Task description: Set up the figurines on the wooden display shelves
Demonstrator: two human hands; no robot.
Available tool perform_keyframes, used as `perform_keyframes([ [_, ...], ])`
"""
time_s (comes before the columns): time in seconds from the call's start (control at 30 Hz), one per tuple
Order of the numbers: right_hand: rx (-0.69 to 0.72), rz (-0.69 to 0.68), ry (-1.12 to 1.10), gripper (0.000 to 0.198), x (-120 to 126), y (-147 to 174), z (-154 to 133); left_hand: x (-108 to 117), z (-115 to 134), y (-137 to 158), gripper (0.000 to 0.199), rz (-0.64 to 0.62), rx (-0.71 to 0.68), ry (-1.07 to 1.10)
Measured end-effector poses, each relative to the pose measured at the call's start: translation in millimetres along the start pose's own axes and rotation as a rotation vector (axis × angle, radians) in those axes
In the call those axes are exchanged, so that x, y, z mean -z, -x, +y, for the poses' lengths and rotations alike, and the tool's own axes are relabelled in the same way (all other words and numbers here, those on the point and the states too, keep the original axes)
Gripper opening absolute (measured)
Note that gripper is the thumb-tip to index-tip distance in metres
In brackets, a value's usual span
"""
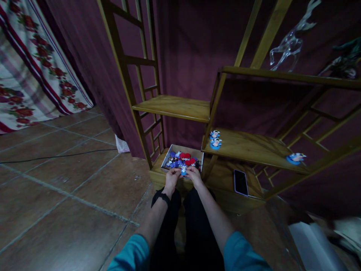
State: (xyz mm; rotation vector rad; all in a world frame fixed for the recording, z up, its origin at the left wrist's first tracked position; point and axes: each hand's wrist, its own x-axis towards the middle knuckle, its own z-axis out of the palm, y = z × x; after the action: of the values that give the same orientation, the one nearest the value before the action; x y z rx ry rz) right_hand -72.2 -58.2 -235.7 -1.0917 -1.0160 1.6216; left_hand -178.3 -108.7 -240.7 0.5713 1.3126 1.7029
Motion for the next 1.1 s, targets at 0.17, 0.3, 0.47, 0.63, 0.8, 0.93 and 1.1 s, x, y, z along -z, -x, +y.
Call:
perform_keyframes([
  [0.17,0.011,-0.012,0.004,0.017,0.7,0.1,1.3,0.3,0.3,-0.1,0.025,0.001,0.013,0.008],
  [0.3,0.015,-0.021,0.004,0.019,0.0,-0.2,2.4,0.3,1.2,-0.1,0.023,0.009,0.016,0.017],
  [0.47,0.014,-0.020,-0.007,0.020,-2.1,-1.1,2.6,-0.7,1.4,-0.4,0.021,0.030,0.010,0.024],
  [0.63,-0.010,-0.040,-0.013,0.020,-2.5,0.4,0.4,-0.9,3.5,1.1,0.022,0.040,0.002,0.020],
  [0.8,-0.033,-0.074,-0.033,0.021,-0.3,3.7,-3.6,-0.5,6.3,2.7,0.025,0.036,0.005,0.022],
  [0.93,-0.029,-0.084,-0.063,0.019,0.5,5.7,-5.9,-0.3,6.4,4.0,0.025,0.030,0.014,0.046],
  [1.1,-0.028,-0.081,-0.091,0.020,-1.9,7.9,-8.2,0.9,6.7,7.1,0.023,0.022,0.016,0.089],
])
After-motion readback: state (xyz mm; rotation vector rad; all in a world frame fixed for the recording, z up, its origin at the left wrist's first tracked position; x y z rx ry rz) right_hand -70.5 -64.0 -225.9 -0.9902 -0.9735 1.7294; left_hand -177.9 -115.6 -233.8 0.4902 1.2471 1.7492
